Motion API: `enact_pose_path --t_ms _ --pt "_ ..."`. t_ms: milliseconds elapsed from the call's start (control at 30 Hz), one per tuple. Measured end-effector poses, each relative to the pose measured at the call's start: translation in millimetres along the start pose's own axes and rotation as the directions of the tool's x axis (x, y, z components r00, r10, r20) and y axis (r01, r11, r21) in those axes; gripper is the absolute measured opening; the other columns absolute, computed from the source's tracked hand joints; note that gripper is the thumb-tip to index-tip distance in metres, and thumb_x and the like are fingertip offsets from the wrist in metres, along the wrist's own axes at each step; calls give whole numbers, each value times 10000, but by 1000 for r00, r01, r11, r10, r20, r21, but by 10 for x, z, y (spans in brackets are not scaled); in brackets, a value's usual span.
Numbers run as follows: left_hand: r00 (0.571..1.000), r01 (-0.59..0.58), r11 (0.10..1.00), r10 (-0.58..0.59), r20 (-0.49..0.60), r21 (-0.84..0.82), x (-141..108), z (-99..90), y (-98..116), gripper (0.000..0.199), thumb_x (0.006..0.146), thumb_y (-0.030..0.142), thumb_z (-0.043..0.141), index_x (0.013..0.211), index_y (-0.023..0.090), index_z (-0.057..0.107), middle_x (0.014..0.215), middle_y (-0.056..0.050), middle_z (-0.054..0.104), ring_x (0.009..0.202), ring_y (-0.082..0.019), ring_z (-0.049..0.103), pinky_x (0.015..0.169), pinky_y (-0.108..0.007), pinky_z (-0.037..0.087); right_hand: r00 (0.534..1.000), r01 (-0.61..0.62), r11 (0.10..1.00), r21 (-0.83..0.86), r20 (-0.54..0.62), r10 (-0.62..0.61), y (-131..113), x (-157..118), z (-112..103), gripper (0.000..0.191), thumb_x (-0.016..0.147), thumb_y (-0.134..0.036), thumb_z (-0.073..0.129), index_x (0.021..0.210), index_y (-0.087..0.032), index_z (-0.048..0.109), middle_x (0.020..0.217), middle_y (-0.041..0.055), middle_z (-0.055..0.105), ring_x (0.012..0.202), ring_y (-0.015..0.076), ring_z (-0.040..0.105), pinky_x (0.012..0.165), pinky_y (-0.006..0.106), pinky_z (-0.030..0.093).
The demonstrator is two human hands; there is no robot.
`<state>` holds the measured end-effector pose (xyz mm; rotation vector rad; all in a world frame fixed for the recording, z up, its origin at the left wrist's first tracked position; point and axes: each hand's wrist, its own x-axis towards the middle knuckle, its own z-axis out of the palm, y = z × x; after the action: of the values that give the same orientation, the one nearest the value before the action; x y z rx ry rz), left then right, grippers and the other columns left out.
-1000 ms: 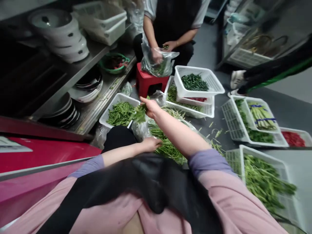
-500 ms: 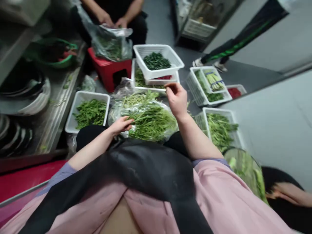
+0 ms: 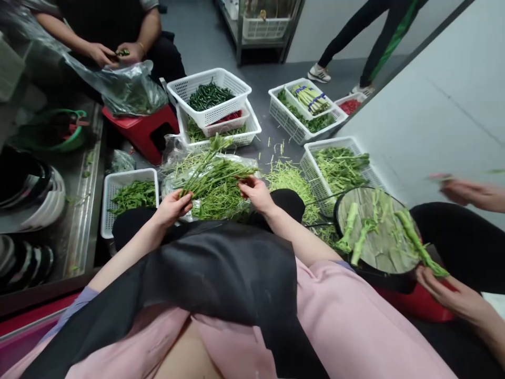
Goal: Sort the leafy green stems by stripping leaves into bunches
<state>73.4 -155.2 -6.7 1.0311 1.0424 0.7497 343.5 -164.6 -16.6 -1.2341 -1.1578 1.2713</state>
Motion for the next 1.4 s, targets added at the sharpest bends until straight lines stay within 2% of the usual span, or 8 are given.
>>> enact_pose_path --t_ms 300,533,667,767,1100,1267,1333,1400 --pt "997 -43 989 34 68 140 -125 132 12 417 764 546 667 846 158 536 485 60 474 414 -44 319 424 -193 183 869 492 740 -458 218 -443 51 26 243 279 886 -312 536 1107 -246 692 1009 69 530 871 160 538 778 307 488" --pt "998 -39 994 34 54 107 -126 88 -57 407 762 539 671 805 164 520 470 77 427 400 -43 304 412 -195 181 750 659 541 -522 413 -516 151 145 383 217 929 -294 490 968 -219 690 969 80 563 907 174 553 837 310 494" --pt "1000 0 998 0 -7 61 -150 66 -63 440 696 536 731 792 169 509 460 98 376 385 -38 283 389 -188 179 906 409 784 -467 110 -408 294 277 410 226 934 -338 461 920 -201 640 906 72 618 825 165 580 755 301 526" --pt "997 23 999 -21 -76 31 -194 14 -47 449 680 537 743 781 175 496 452 101 371 372 -35 269 371 -182 167 991 30 977 -210 -120 -56 424 394 353 222 911 -376 492 883 -190 610 732 19 597 593 114 531 552 239 500" --pt "984 -23 998 12 -177 -62 -267 -181 30 443 676 514 754 824 172 513 439 114 367 350 -21 224 358 -168 149 891 -390 878 -276 127 435 771 391 415 249 716 -70 561 942 -149 629 846 19 684 500 77 579 475 208 476" --pt "980 -30 998 20 -198 -47 -283 -224 21 423 695 499 748 819 179 501 450 109 376 349 -25 238 357 -174 147 971 -64 941 -333 -237 -18 405 437 51 299 839 -170 427 1032 -148 654 924 66 686 561 102 573 561 265 493" --pt "980 -37 999 30 -197 -30 -270 -216 14 416 699 496 746 815 178 504 452 107 376 355 -26 244 358 -173 156 884 192 862 -470 -299 -360 118 428 -80 316 883 -214 412 1078 -172 657 999 83 675 751 151 615 700 317 514" --pt "980 -45 999 40 -194 -20 -248 -203 11 413 697 494 748 808 176 509 448 109 361 360 -28 249 361 -172 158 806 393 648 -652 -95 -584 -177 407 -142 279 898 -268 478 1078 -204 681 1059 89 669 961 204 597 849 379 484"
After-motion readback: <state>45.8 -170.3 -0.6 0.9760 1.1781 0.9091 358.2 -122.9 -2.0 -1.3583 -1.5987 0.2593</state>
